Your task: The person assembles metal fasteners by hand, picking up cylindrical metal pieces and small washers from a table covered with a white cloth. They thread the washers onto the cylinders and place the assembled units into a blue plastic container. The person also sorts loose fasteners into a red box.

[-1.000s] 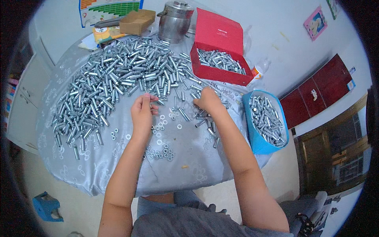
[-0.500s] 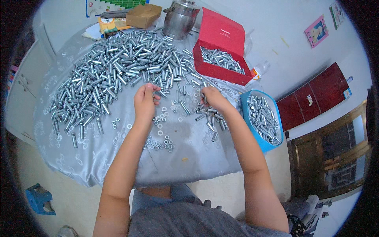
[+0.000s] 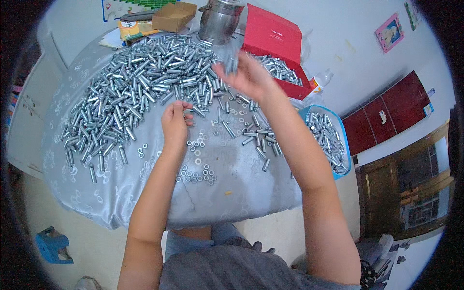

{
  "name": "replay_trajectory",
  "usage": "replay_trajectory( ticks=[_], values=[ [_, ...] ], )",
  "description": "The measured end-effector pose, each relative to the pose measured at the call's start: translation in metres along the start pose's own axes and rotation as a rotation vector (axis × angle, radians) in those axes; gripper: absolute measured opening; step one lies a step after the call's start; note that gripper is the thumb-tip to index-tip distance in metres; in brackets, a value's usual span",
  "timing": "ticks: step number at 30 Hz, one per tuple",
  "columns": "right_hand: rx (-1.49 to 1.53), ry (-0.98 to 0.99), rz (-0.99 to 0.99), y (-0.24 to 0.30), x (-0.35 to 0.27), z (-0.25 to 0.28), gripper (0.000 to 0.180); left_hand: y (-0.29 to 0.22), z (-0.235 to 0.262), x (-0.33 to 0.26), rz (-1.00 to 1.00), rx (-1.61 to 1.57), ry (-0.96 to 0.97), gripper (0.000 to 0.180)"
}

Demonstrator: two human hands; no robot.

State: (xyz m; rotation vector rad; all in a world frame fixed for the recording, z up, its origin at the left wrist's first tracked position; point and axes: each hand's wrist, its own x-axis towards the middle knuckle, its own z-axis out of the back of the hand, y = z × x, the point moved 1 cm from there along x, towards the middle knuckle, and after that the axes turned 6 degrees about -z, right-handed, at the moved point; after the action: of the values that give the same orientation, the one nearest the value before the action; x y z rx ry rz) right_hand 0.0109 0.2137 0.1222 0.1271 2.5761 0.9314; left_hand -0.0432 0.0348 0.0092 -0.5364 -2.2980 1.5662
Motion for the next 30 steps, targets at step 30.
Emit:
replay_trajectory(
  ticks=[30],
  values=[
    [-1.738,-0.896,0.105,0.000,-0.019,0.127,0.042,-0.009,-0.005,-0.007,0.057,0.021,0.033,0.025]
  ],
)
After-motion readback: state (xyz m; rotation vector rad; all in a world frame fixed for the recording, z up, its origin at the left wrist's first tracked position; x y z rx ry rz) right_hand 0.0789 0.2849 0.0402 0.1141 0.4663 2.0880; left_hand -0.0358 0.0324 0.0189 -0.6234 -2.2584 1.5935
